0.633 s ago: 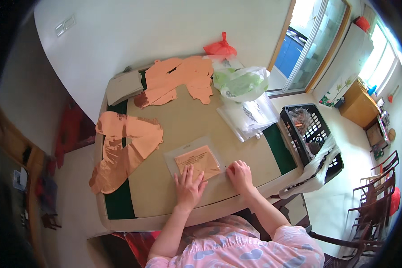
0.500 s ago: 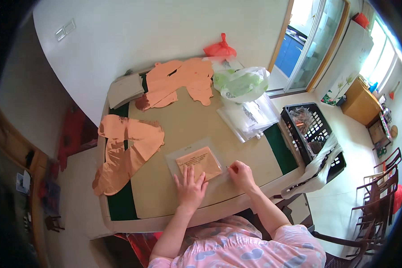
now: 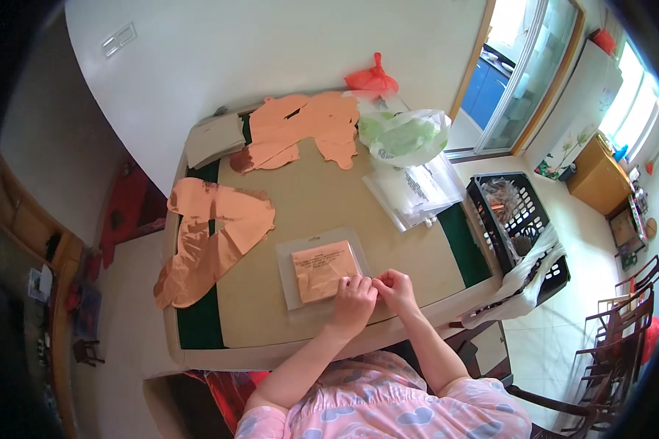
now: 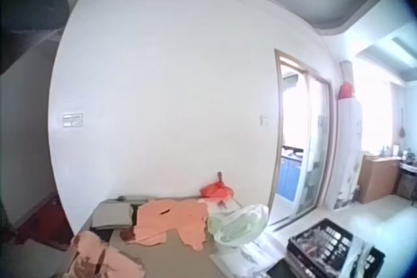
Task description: Folding and organizing large rose gold foil balloons on a table.
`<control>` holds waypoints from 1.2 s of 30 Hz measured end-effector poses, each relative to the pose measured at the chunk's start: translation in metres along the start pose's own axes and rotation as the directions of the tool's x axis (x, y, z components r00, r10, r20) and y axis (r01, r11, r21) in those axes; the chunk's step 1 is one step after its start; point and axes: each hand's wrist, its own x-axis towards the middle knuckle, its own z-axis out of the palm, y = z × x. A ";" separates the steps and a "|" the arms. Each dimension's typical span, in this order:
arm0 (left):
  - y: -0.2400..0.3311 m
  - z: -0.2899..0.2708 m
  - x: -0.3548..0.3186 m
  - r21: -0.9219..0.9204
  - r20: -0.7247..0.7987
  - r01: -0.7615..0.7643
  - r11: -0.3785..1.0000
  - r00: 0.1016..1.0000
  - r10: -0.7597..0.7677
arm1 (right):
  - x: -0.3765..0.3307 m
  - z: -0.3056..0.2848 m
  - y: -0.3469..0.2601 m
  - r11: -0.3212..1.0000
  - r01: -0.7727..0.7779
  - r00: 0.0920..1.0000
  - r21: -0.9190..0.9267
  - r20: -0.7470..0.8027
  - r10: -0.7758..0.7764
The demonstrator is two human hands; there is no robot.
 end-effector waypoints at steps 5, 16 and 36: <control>0.004 0.004 0.002 0.058 -0.031 -0.068 0.996 0.997 0.070 | 0.005 -0.003 0.005 0.987 0.066 0.997 -0.148 -0.034 -0.071; -0.010 0.009 -0.025 -0.147 -0.119 0.059 0.987 0.990 -0.077 | 0.009 0.000 0.007 0.993 -0.004 1.000 -0.120 0.018 0.007; -0.010 0.014 -0.019 -0.182 -0.031 0.144 0.973 0.988 -0.152 | -0.003 0.001 0.003 0.998 0.014 0.999 -0.063 0.033 -0.012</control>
